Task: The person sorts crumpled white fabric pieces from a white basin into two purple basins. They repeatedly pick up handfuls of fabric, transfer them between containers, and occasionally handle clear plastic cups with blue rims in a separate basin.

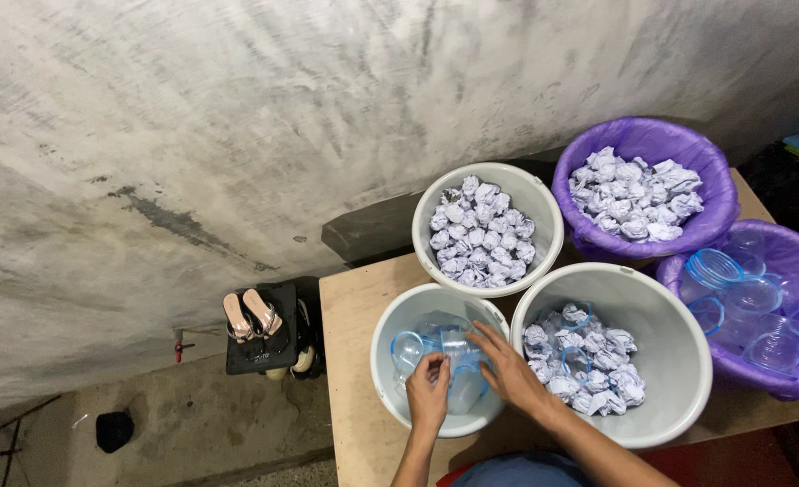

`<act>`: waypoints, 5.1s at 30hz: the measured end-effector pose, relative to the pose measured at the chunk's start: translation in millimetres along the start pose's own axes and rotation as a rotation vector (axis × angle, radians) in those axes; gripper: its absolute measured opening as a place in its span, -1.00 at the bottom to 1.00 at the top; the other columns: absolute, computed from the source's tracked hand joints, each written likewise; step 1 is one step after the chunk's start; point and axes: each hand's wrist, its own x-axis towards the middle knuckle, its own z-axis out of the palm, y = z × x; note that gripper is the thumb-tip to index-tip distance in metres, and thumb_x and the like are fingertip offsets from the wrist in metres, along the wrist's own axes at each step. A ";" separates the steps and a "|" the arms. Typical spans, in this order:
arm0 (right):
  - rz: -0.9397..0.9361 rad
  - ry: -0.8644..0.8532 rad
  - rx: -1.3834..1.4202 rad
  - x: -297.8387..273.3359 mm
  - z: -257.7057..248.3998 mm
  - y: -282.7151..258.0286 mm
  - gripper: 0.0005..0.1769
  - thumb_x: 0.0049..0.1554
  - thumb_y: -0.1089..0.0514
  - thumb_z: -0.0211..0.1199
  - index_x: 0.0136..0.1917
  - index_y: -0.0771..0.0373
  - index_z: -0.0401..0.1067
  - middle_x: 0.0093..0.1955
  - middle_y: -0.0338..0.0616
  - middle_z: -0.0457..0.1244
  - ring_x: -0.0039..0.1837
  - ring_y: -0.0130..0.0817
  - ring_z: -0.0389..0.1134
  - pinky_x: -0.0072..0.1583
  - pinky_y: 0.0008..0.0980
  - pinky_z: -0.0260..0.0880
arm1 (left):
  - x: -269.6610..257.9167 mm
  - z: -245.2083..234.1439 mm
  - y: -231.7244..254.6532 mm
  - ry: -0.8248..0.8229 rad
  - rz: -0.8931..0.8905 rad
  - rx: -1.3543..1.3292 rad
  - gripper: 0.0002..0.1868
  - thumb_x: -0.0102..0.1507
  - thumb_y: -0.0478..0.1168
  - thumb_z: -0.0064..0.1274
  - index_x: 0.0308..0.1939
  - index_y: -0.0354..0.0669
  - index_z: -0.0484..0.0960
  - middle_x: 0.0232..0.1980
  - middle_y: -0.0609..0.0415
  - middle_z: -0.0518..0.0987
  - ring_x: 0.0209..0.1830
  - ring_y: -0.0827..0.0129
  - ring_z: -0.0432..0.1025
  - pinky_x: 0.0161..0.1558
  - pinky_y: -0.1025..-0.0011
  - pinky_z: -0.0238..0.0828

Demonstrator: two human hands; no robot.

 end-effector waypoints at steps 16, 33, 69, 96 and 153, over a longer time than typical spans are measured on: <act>0.330 0.180 0.379 -33.3 -15.0 -8.2 -0.54 0.12 0.24 0.26 0.30 0.28 0.38 0.22 -0.05 0.35 0.13 -0.25 0.50 0.13 -0.31 0.54 | -10.9 3.4 3.1 0.038 -0.074 -0.143 -0.82 0.28 -0.32 0.12 -0.10 -0.38 0.63 -0.13 -0.05 0.75 -0.10 0.39 0.66 -0.14 0.50 0.56; 0.362 0.563 0.310 -80.3 -132.5 58.8 -0.58 0.08 0.25 0.31 0.24 0.30 0.46 0.25 -0.07 0.35 0.20 -0.26 0.46 0.14 -0.34 0.56 | -11.2 157.2 72.4 -0.138 0.138 0.089 -0.84 0.24 -0.24 0.17 -0.17 -0.25 0.70 -0.30 0.02 0.78 -0.31 0.40 0.68 -0.18 0.44 0.59; 0.433 0.908 -0.114 -165.9 -277.8 199.6 -0.43 0.13 0.19 0.28 0.38 0.37 0.31 0.45 0.13 0.20 0.41 -0.01 0.28 0.31 -0.14 0.39 | -14.2 380.3 167.4 -0.534 0.511 0.342 -0.41 0.25 -0.27 0.16 0.37 -0.27 0.42 0.39 -0.24 0.47 0.41 -0.04 0.36 0.36 0.19 0.26; 0.198 0.475 -0.014 -91.8 -212.5 156.3 -0.46 0.09 0.18 0.28 0.33 0.35 0.35 0.39 0.11 0.23 0.42 0.03 0.27 0.40 -0.10 0.26 | -36.7 224.2 102.3 -0.121 0.539 0.598 -0.50 0.25 -0.27 0.12 0.29 -0.23 0.50 0.36 -0.21 0.48 0.33 -0.11 0.39 0.27 0.09 0.29; 0.359 0.147 -0.253 -36.6 -88.9 225.5 -0.67 0.04 0.24 0.19 0.11 0.24 0.50 0.10 0.11 0.38 0.19 0.14 0.36 0.25 0.01 0.35 | 31.7 239.5 -53.4 -0.763 0.411 1.531 -0.46 0.39 -0.13 -0.17 0.46 -0.17 0.35 0.58 -0.37 0.14 0.34 -0.11 0.32 0.33 0.02 0.06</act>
